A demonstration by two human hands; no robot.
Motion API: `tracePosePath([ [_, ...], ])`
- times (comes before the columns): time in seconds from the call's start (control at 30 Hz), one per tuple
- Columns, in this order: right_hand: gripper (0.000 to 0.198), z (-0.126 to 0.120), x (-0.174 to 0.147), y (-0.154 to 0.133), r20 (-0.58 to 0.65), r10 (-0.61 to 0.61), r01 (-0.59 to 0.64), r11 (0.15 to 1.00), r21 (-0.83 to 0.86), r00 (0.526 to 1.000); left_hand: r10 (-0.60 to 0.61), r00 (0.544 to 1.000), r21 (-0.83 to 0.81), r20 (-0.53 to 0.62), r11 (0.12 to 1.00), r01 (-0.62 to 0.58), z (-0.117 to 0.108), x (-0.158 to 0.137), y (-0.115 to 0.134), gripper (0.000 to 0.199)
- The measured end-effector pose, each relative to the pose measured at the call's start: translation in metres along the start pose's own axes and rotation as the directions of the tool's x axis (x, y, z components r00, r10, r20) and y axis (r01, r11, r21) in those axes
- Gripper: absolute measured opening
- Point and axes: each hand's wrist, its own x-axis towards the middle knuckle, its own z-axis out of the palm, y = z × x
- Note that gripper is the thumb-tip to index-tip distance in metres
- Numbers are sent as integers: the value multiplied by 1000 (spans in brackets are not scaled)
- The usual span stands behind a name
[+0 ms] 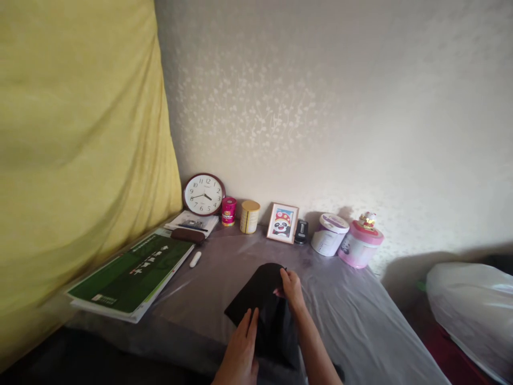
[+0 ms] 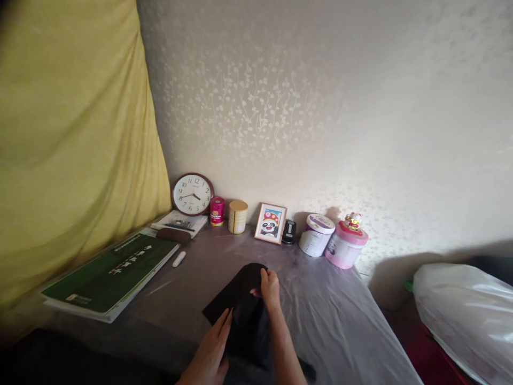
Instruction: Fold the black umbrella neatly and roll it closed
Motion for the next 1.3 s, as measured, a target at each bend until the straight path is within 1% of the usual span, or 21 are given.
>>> tracePosePath([
  [0.2, 18, 18, 6, 1, 19, -5, 6, 998, -67, 1000, 27, 998, -1, 52, 1000, -27, -5, 2, -3, 86],
  [0.3, 16, 23, 6, 2, 70, -49, 58, 990, -128, 996, -14, 998, 18, 58, 1000, 13, -7, 2, -5, 85],
  [0.4, 15, 25, 3, 1, 143, -111, 136, 974, -182, 984, -47, 996, 50, 75, 998, 43, -4, -1, -13, 78],
  [0.47, 17, 24, -2, -2, 187, -164, 208, 946, -249, 969, -32, 999, 53, 34, 998, 31, 0, -6, -20, 75],
  [0.57, 21, 23, -11, -5, 257, -242, 326, 871, -367, 936, 15, 995, 97, -101, 995, -5, 3, -13, -25, 77],
  [0.6, 22, 23, -14, -6, 279, -264, 360, 847, -392, 923, 45, 991, 128, -129, 991, -29, 3, -14, -23, 78],
  [0.63, 23, 23, -16, -7, 295, -284, 389, 827, -407, 912, 81, 986, 161, -143, 985, -58, 3, -13, -21, 79],
  [0.7, 24, 24, -21, -6, 317, -334, 450, 778, -439, 887, 153, 980, 221, -129, 967, -122, 3, -9, -14, 80],
  [0.77, 25, 24, -26, -5, 342, -402, 524, 711, -468, 850, 185, 977, 266, -108, 952, -151, 5, -3, -9, 81],
  [0.83, 27, 23, -32, -2, 373, -473, 602, 647, -468, 798, 167, 980, 296, -108, 946, -129, 9, 3, -9, 81],
  [0.93, 28, 16, -44, 4, 420, -586, 721, 582, -376, 693, 153, 979, 321, -136, 942, -103, 19, 9, -17, 82],
  [1.03, 26, 8, -50, 14, 439, -691, 818, 508, -269, 574, 180, 971, 343, -154, 932, -119, 28, 12, -28, 81],
  [1.1, 26, 5, -45, 21, 450, -726, 854, 456, -250, 519, 181, 971, 355, -158, 928, -115, 32, 13, -33, 81],
  [1.13, 27, 5, -39, 24, 457, -729, 861, 440, -256, 509, 177, 972, 357, -157, 927, -111, 33, 14, -34, 81],
  [1.17, 27, 5, -31, 26, 461, -725, 859, 436, -269, 512, 171, 973, 356, -153, 928, -108, 34, 14, -34, 81],
  [1.23, 29, 7, -11, 28, 464, -702, 842, 447, -303, 540, 157, 977, 354, -144, 930, -97, 33, 16, -35, 81],
  [1.3, 30, 10, 12, 25, 452, -678, 814, 473, -337, 580, 144, 980, 350, -135, 932, -89, 31, 17, -36, 81],
])
